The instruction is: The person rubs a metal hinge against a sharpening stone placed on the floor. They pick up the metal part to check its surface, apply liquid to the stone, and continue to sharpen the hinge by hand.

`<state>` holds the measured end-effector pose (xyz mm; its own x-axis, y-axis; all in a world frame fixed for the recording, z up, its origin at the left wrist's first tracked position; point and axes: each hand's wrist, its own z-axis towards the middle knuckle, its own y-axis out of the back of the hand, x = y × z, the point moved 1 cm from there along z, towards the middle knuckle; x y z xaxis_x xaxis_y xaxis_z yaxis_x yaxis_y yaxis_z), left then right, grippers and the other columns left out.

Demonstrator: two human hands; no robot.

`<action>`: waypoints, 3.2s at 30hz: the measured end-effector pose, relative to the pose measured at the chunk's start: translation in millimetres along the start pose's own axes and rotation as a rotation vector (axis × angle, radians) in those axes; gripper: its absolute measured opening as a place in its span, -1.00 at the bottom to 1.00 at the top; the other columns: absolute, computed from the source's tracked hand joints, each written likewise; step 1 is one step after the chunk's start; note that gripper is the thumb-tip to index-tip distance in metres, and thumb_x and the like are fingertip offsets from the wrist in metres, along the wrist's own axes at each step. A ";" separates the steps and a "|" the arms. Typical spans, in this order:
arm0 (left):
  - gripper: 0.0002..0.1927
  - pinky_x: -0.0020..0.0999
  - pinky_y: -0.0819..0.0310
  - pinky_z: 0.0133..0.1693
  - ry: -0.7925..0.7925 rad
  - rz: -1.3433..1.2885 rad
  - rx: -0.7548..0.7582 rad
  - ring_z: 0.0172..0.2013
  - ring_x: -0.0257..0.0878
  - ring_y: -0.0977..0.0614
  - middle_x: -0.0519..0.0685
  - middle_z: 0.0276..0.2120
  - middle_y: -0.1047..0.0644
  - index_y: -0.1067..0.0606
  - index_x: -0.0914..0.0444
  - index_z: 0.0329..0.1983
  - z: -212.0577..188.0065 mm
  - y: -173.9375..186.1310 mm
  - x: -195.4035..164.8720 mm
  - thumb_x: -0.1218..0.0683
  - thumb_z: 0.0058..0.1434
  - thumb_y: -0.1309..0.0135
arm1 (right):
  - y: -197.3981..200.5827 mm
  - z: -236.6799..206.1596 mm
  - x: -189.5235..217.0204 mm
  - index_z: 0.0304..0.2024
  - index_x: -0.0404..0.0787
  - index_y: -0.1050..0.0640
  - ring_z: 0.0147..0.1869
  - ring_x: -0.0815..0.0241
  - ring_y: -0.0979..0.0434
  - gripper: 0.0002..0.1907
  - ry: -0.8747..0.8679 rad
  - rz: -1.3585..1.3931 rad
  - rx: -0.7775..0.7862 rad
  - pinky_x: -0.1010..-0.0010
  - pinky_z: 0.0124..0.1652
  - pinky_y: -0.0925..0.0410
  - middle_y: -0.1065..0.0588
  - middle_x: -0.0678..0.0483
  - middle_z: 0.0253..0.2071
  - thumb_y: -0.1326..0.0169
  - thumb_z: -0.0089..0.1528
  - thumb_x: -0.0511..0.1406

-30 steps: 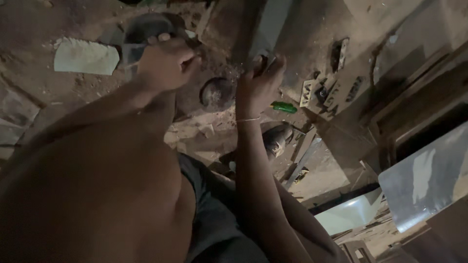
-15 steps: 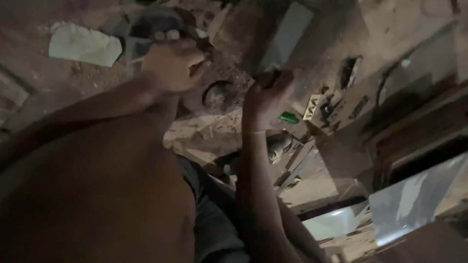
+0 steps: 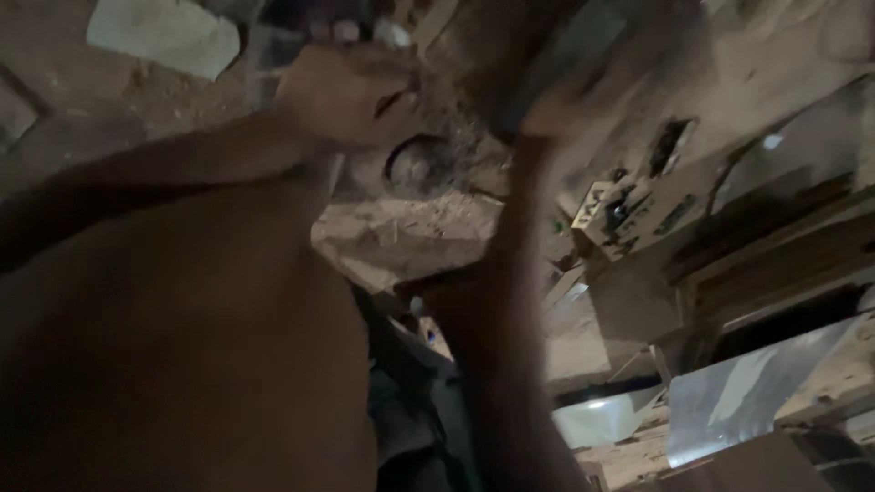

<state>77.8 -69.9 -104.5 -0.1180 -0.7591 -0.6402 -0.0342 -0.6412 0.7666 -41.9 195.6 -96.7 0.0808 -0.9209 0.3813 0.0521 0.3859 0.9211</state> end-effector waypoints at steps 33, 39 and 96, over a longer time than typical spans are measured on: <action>-0.79 -0.20 -0.55 -0.33 -0.038 -0.047 -0.074 -0.30 -0.13 -0.65 -0.06 -0.24 -0.62 -0.63 0.14 -0.20 3.2 -4.4 2.7 -0.05 0.42 -0.12 | 6.4 -16.7 11.0 0.35 -0.22 -0.34 0.17 -0.06 -0.57 -0.44 -0.289 -0.062 0.112 0.08 0.10 -0.47 -0.51 -0.13 0.23 0.18 0.48 0.01; -0.69 -0.13 -0.54 -0.32 0.016 -0.056 0.056 -0.32 -0.08 -0.64 0.01 -0.18 -0.63 -0.65 0.19 -0.07 -0.4 0.9 -1.4 -0.14 0.44 -0.15 | -5.5 17.6 -12.4 0.44 -0.23 -0.28 0.30 -0.23 -0.52 -0.45 -0.029 -0.178 -0.050 0.04 0.20 -0.38 -0.43 -0.17 0.33 0.10 0.56 -0.03; -0.76 -0.09 -0.53 -0.28 -0.061 -0.074 -0.074 -0.32 -0.05 -0.64 -0.05 -0.32 -0.60 -0.60 0.14 -0.32 3.6 -5.9 5.8 -0.07 0.39 -0.13 | 15.2 -6.1 19.1 0.08 -0.24 -0.56 0.04 0.02 -0.62 -0.70 -0.187 -0.365 0.133 0.03 0.43 -0.32 -0.60 -0.10 -0.06 0.06 0.49 -0.19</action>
<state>73.7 -70.2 -112.6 -0.1781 -0.7024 -0.6891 0.0281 -0.7037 0.7100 -33.5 184.1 -75.9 -0.1021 -0.9945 0.0250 -0.0858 0.0338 0.9957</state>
